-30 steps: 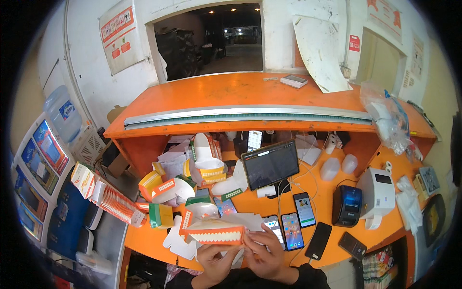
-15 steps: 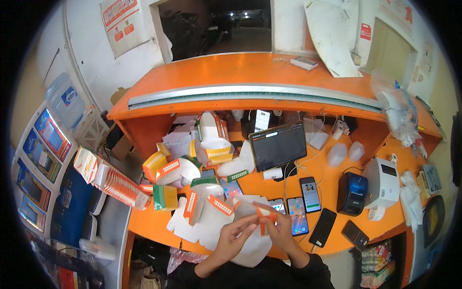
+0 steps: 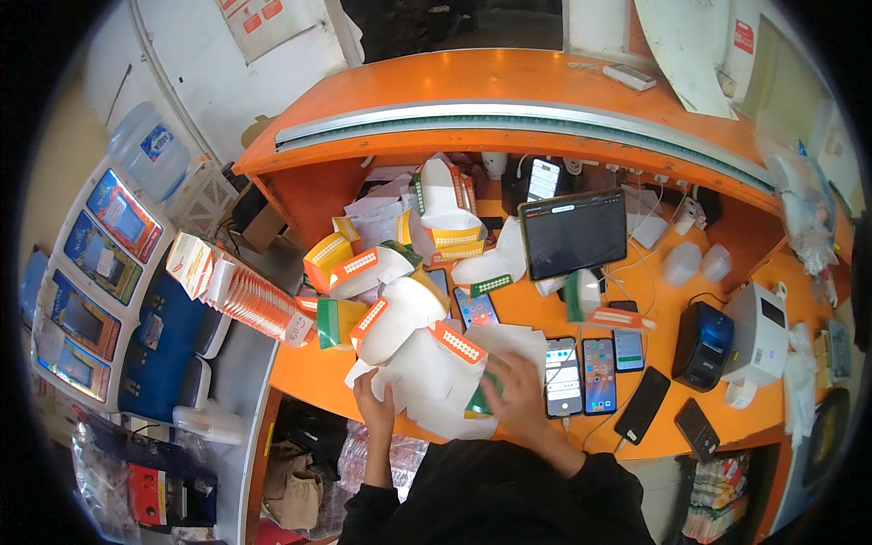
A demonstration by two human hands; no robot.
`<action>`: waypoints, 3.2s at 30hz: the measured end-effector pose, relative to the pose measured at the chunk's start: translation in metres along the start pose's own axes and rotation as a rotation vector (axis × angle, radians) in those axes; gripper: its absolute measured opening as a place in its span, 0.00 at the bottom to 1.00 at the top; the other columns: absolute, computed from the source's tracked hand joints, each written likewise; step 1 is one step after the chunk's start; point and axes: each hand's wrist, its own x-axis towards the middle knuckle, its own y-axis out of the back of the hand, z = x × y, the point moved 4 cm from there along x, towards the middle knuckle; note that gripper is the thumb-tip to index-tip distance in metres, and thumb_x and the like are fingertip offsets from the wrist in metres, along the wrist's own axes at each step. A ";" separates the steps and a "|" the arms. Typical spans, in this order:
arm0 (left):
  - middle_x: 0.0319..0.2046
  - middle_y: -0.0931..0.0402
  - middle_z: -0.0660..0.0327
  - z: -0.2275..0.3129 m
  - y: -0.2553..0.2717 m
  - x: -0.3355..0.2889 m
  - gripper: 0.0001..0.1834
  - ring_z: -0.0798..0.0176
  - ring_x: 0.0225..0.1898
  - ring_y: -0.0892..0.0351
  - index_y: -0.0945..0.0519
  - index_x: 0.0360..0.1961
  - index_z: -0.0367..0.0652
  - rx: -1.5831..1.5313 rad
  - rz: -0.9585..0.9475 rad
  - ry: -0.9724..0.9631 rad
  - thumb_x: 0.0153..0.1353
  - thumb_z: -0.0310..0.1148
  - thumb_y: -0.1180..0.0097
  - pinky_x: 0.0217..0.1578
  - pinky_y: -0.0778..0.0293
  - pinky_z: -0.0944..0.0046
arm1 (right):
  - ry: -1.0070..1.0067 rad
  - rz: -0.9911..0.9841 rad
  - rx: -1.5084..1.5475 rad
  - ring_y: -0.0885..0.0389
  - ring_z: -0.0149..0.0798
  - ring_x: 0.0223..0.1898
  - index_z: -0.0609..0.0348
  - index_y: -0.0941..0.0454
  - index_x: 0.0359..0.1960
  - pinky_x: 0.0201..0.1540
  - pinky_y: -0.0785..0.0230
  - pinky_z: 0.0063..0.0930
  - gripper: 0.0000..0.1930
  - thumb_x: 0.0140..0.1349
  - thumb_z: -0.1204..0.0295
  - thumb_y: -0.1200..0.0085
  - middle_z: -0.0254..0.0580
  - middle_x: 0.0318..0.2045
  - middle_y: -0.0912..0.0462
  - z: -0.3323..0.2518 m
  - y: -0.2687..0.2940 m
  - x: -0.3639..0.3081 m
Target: The person assembles small printed cardboard boxes by folding and interlocking the flaps. They handle multiple flat pieces, fold them into shape, and place the completed boxes on the counter. The process is repeated for several units.
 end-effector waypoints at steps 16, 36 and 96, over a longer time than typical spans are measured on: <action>0.49 0.33 0.44 -0.028 -0.054 0.004 0.35 0.46 0.53 0.36 0.34 0.52 0.37 0.011 -0.379 0.108 0.41 0.32 0.34 0.50 0.37 0.54 | 0.131 -0.463 -0.552 0.54 0.45 0.66 0.55 0.28 0.47 0.65 0.66 0.53 0.17 0.54 0.69 0.54 0.49 0.62 0.43 0.020 -0.052 -0.026; 0.51 0.32 0.51 0.016 -0.049 -0.006 0.29 0.54 0.55 0.34 0.33 0.54 0.37 -0.445 -0.359 0.209 0.51 0.33 0.39 0.53 0.38 0.56 | 0.208 -0.428 -0.223 0.24 0.40 0.33 0.59 0.32 0.31 0.34 0.30 0.33 0.07 0.51 0.73 0.52 0.41 0.25 0.26 0.050 -0.110 -0.021; 0.13 0.34 0.63 0.195 0.062 0.038 0.08 0.61 0.17 0.37 0.28 0.17 0.41 -0.412 0.154 -0.600 0.50 0.30 0.51 0.25 0.43 0.63 | -0.058 -0.014 0.375 0.26 0.47 0.30 0.65 0.26 0.31 0.35 0.34 0.35 0.06 0.56 0.74 0.51 0.45 0.24 0.26 -0.061 0.033 0.023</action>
